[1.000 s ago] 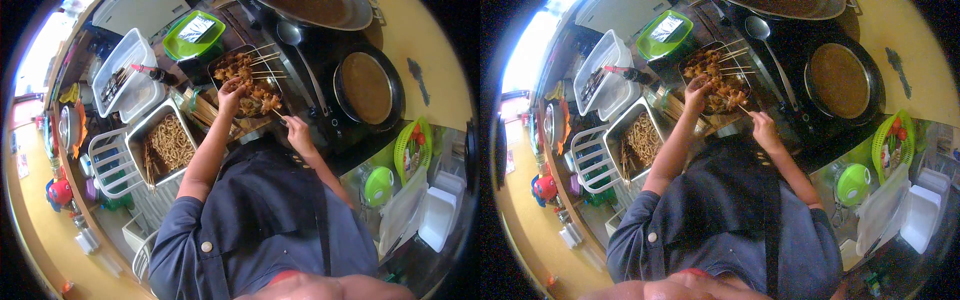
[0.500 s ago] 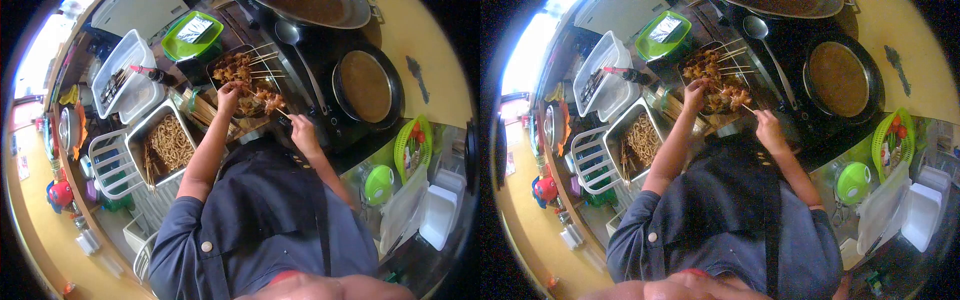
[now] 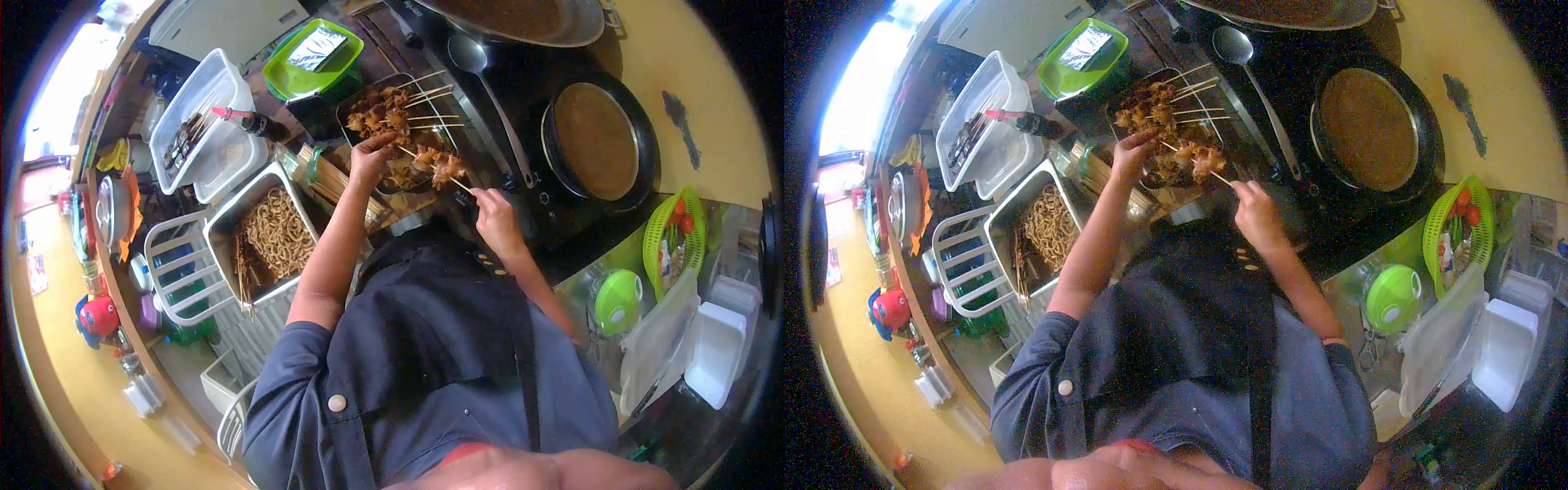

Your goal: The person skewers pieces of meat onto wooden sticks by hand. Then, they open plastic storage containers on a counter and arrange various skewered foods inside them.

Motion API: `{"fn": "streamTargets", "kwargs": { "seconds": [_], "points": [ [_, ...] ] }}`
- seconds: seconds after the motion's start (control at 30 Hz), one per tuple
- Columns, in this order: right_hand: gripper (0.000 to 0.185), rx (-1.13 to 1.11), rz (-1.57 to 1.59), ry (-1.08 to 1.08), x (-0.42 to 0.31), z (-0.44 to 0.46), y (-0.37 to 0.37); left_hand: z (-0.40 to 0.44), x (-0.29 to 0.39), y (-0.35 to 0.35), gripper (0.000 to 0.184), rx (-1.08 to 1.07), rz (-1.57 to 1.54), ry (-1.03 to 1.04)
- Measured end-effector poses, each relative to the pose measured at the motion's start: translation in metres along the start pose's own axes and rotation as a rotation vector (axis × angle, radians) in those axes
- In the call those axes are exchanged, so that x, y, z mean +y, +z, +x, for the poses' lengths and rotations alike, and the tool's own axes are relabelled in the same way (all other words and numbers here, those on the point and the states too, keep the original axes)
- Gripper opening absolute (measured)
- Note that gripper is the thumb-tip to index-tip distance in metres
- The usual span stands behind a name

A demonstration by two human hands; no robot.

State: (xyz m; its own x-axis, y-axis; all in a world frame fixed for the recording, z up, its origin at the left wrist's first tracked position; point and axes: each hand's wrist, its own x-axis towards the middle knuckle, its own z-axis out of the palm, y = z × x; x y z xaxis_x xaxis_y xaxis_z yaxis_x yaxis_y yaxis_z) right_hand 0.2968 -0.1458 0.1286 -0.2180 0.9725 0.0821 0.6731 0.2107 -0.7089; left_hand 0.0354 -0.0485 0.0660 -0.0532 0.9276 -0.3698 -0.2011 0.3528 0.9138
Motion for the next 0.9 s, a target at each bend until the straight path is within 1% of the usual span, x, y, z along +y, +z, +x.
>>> {"fn": "streamTargets", "kwargs": {
  "seconds": [0.03, 0.13, 0.23, 0.33, 0.43, 0.53, 0.57, 0.63, 0.73, 0.83, 0.9],
  "points": [
    [0.029, 0.002, -0.003, 0.001, 0.000, 0.000, 0.002, 0.000, 0.000, 0.000, 0.029, -0.017, -0.043, 0.022],
    [0.027, 0.006, -0.004, 0.005, 0.001, 0.002, 0.007, 0.001, -0.004, 0.003, 0.024, 0.019, 0.120, 0.150],
    [0.025, 0.009, 0.011, 0.013, 0.000, 0.002, 0.008, 0.001, -0.006, 0.008, 0.021, 0.104, 0.456, 0.290],
    [0.023, 0.017, 0.039, 0.023, -0.004, 0.002, 0.010, -0.016, 0.009, 0.021, 0.019, 0.210, 0.659, 0.436],
    [0.022, 0.027, 0.063, 0.022, -0.005, 0.000, 0.017, -0.022, 0.016, 0.029, 0.018, 0.229, 0.765, 0.571],
    [0.022, 0.042, 0.064, 0.005, -0.003, 0.000, 0.023, -0.010, -0.006, 0.021, 0.015, 0.265, 0.852, 0.696],
    [0.022, 0.051, 0.069, -0.004, -0.001, 0.001, 0.026, -0.007, -0.013, 0.018, 0.015, 0.259, 0.868, 0.703],
    [0.022, 0.061, 0.076, -0.012, -0.001, 0.002, 0.027, -0.013, -0.005, 0.023, 0.015, 0.247, 0.899, 0.716],
    [0.021, 0.066, 0.082, -0.010, -0.004, 0.004, 0.027, -0.020, 0.009, 0.030, 0.017, 0.230, 0.870, 0.668],
    [0.020, 0.077, 0.084, -0.019, -0.006, 0.005, 0.029, -0.020, 0.011, 0.032, 0.018, 0.229, 0.874, 0.665],
    [0.020, 0.089, 0.080, -0.029, -0.006, 0.006, 0.030, -0.025, 0.016, 0.037, 0.020, 0.260, 0.865, 0.651]
  ]
}}
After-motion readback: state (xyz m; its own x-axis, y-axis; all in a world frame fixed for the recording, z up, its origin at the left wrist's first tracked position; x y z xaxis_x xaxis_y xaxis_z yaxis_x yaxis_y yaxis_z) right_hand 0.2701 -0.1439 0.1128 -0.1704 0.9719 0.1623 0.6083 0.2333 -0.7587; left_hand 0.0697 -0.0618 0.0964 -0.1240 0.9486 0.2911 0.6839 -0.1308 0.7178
